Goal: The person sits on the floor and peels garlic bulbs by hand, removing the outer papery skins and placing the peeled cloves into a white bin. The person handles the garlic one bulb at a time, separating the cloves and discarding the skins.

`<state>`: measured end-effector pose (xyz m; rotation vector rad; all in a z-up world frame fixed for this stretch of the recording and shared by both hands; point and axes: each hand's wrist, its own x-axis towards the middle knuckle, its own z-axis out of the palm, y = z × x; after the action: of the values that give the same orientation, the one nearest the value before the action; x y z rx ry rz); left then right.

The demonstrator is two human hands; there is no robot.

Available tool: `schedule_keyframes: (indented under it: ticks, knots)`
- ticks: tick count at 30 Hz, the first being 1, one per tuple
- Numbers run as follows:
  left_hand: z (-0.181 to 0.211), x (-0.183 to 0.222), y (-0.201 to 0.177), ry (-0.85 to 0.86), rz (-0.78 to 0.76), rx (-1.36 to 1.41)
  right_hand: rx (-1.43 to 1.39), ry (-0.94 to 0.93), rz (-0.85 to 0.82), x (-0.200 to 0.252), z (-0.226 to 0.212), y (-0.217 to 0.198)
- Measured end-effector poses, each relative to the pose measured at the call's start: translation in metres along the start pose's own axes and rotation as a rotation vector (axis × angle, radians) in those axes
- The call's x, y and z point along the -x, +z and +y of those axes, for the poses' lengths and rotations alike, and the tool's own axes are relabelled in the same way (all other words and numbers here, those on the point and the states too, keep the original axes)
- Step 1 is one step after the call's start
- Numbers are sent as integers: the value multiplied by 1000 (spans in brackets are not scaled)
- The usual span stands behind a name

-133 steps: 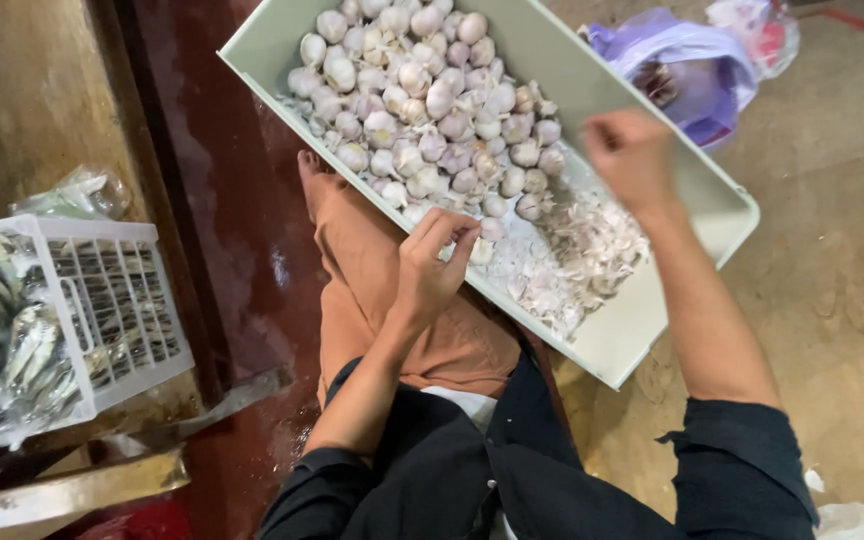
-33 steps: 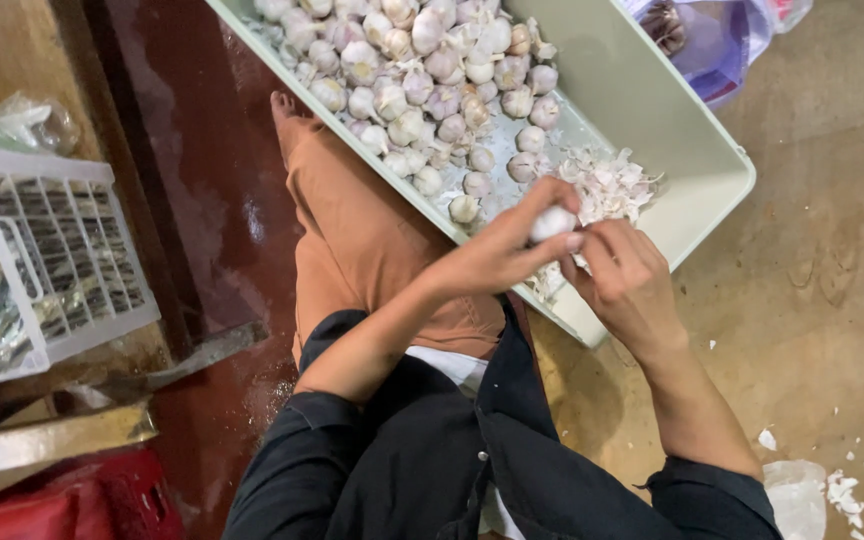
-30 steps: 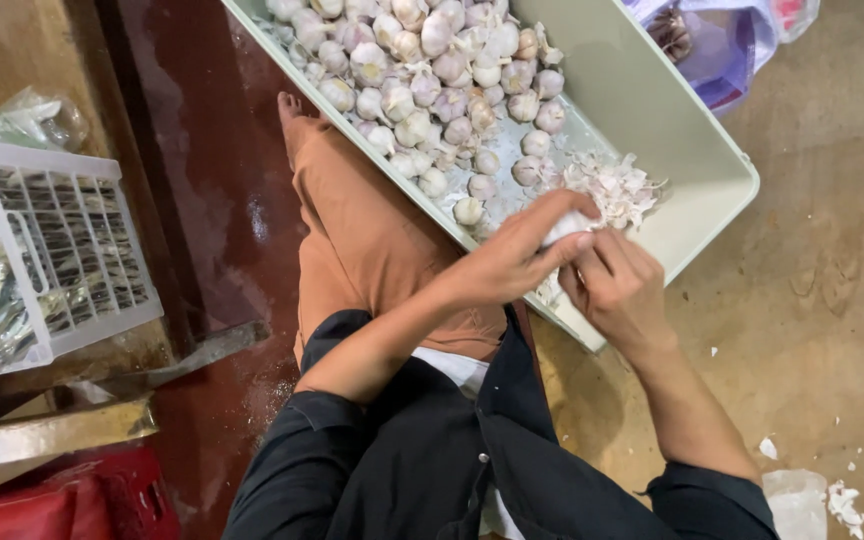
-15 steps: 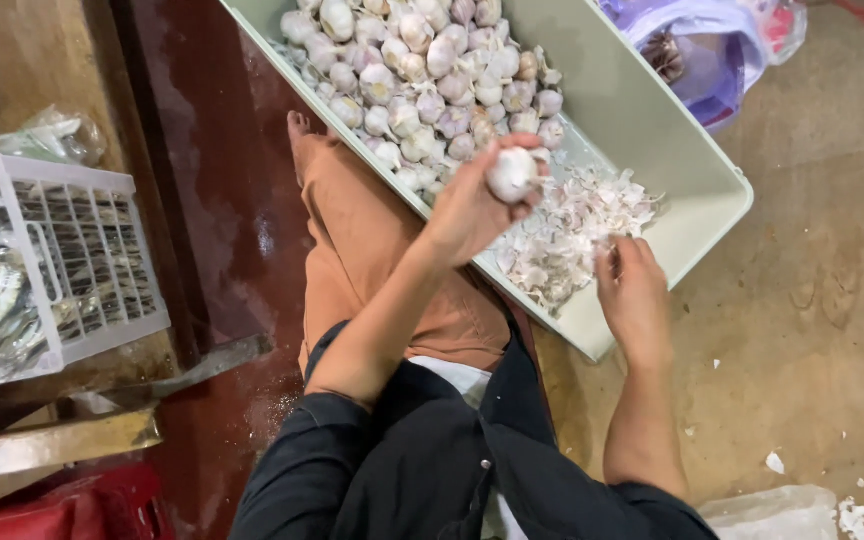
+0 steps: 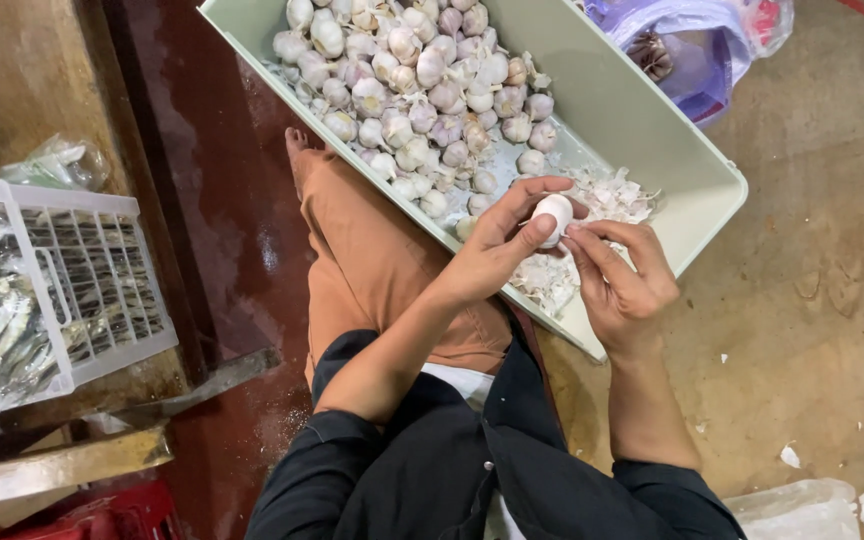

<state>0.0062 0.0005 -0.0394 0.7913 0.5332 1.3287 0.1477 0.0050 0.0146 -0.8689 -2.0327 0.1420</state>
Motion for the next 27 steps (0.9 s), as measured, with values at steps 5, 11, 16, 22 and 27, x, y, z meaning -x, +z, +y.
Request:
schedule_keyframes:
  ticks: [5,11,16,22,27]
  knots:
    - [-11,3,-2,67,15,-104,-34,103,41,1,-2,4]
    - [4,5,2,43,-1,-127,45,216,27,6,17,2]
    - [5,3,-2,11,16,-20,5,372,-135,16,33,13]
    - [2,3,4,-12,123,-34,-188,477,-61,20,19,7]
    - [-11,3,2,42,170,-164,-356,449,-13,13,-1,2]
